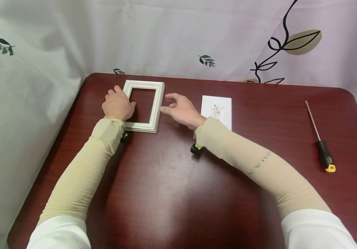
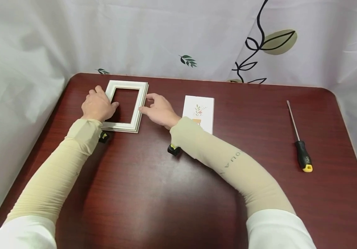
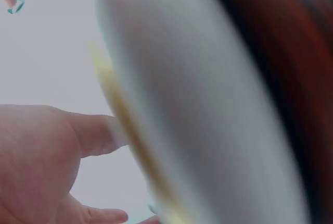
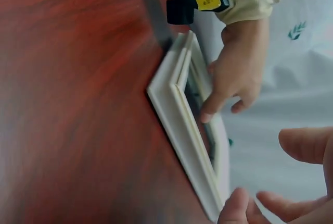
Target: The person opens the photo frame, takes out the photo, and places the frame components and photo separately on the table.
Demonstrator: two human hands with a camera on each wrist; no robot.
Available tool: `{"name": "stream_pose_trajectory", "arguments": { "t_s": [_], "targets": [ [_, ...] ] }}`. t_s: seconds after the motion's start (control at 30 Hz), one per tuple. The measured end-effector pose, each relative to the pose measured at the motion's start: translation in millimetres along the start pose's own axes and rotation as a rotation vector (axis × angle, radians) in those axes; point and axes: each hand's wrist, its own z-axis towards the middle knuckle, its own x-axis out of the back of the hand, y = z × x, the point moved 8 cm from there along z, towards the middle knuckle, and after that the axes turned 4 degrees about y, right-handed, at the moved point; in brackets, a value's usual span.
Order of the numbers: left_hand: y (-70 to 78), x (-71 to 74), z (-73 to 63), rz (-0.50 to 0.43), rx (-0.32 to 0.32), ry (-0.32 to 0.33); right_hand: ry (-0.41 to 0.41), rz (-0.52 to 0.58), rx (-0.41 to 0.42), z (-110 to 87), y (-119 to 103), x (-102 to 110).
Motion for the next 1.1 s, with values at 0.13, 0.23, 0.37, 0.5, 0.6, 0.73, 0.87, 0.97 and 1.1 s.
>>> {"name": "stream_pose_trajectory", "arguments": {
  "t_s": [0.13, 0.23, 0.37, 0.5, 0.6, 0.73, 0.87, 0.97, 1.1],
  "targets": [
    [23.8, 11.5, -7.7, -0.023, -0.069, 0.075, -0.037, -0.074, 0.097, -12.4, -5.1, 24.2],
    [47.4, 20.8, -14.6, -0.050, -0.140, 0.130, -0.048, -0.194, 0.171, -21.4, -4.3, 47.3],
    [80.5, 27.9, -24.6, -0.068, -0.264, 0.164, -0.011, -0.375, 0.240, -31.6, 1.4, 81.3],
    [118.1, 21.8, -37.3, -0.080, -0.451, 0.084, 0.037, -0.549, 0.243, -38.5, 12.4, 110.7],
    [146.4, 11.6, -49.4, -0.067, -0.601, 0.000, 0.035, -0.646, 0.216, -42.0, 22.2, 124.5],
    [177.1, -5.3, -64.8, -0.013, -0.726, -0.082, -0.015, -0.708, 0.195, -45.5, 33.2, 129.6],
    [200.8, -25.0, -80.6, 0.034, -0.804, -0.163, -0.064, -0.749, 0.188, -49.2, 43.8, 125.7],
    [215.1, -37.9, -90.5, 0.043, -0.850, -0.210, -0.097, -0.767, 0.184, -50.8, 52.7, 120.3],
    [229.2, -52.0, -95.7, 0.028, -0.894, -0.240, -0.129, -0.771, 0.185, -52.5, 65.2, 114.3]
  ]
}}
